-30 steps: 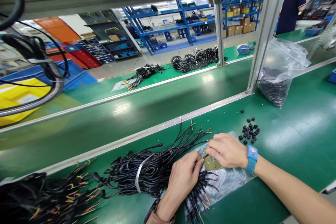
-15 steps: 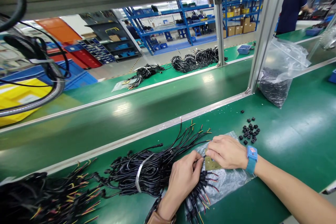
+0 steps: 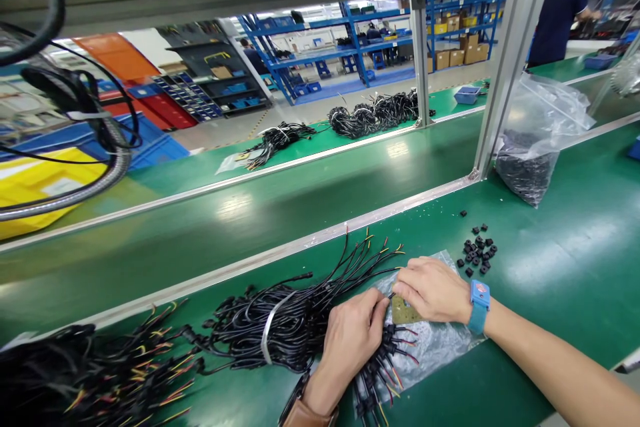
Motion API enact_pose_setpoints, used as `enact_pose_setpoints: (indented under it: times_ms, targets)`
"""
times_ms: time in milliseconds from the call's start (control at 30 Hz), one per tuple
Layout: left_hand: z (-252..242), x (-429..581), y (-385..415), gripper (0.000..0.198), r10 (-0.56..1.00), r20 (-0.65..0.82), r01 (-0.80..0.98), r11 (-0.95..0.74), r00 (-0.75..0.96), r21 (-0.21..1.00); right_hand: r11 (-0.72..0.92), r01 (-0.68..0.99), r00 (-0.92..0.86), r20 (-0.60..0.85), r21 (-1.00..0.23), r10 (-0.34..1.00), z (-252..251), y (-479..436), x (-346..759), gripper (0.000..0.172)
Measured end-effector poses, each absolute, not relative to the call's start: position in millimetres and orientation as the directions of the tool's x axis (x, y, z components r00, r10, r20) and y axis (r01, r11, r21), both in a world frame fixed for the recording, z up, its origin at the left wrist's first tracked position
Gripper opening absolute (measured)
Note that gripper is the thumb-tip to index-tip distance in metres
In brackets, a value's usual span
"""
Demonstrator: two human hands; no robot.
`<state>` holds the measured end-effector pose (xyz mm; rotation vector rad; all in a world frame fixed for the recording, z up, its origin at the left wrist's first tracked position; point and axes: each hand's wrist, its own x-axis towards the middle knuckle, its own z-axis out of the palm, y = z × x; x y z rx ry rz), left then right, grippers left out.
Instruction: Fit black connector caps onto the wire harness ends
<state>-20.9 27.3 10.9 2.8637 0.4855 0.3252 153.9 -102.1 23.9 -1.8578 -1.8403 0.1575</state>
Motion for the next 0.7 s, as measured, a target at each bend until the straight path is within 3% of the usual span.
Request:
enact_pose_setpoints:
  times_ms: [333, 467, 567, 700]
  targets:
    - [11, -18, 27, 0.029, 0.351, 0.195, 0.314, -0.928, 0.916, 0.199, 0.036, 0.889, 0.09, 0.252, -0.456, 0.964, 22, -101, 155, 0.045]
    - [10, -19, 26, 0.027, 0.354, 0.199, 0.314, -0.927, 0.914, 0.204, 0.02, 0.829, 0.173, 0.29, -0.559, 0.941, 23, -101, 157, 0.036]
    - [7, -20, 26, 0.024, 0.396, 0.241, 0.327, -0.902, 0.886, 0.28, 0.009, 0.724, 0.296, 0.322, -0.69, 0.899, 29, -102, 159, 0.025]
    - [3, -22, 26, 0.022, 0.477, 0.341, 0.285, -0.829, 0.81, 0.482, -0.04, 0.572, 0.457, 0.277, -0.82, 0.845, 34, -102, 163, 0.022]
